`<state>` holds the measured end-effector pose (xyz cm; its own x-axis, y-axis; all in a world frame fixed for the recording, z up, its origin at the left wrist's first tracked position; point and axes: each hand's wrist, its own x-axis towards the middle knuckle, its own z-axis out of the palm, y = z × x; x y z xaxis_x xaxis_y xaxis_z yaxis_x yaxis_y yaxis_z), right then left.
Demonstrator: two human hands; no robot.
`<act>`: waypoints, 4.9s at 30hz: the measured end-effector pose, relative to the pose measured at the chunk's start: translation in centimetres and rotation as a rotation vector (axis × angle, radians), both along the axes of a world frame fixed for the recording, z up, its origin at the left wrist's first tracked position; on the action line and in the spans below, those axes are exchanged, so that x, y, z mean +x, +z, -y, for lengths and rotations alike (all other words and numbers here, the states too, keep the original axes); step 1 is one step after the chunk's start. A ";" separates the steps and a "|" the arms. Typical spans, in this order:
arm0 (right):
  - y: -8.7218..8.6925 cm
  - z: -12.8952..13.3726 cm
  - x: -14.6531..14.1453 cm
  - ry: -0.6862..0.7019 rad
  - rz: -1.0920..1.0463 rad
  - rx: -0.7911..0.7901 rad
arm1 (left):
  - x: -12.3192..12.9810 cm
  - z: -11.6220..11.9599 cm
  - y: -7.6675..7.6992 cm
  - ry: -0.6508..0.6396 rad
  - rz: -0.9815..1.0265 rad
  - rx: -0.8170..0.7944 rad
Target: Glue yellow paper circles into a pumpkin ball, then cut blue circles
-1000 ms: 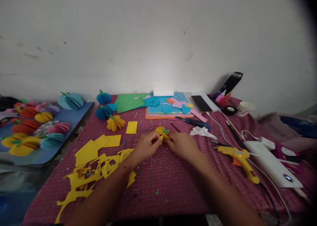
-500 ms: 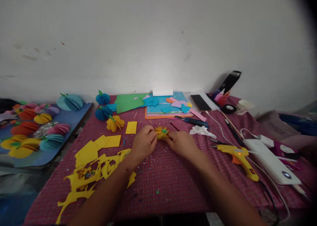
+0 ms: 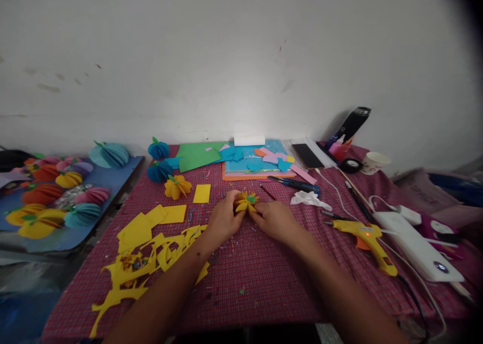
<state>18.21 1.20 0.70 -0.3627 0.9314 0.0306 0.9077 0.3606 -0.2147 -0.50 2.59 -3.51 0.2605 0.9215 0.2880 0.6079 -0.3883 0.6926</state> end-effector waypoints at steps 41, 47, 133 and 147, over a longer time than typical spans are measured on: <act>1.4 -0.4 3.3 0.155 -0.386 -0.374 | -1.5 -0.2 0.9 0.024 0.255 0.100; 0.7 -1.6 2.9 -0.112 -0.670 0.008 | -1.3 -0.3 1.4 0.059 0.250 0.160; -1.0 -1.7 2.2 0.064 -0.671 -0.109 | -1.3 -0.2 1.5 -0.047 0.330 0.009; -2.3 -2.5 3.1 0.063 -0.554 -0.106 | -1.0 -0.7 0.6 0.039 0.210 0.009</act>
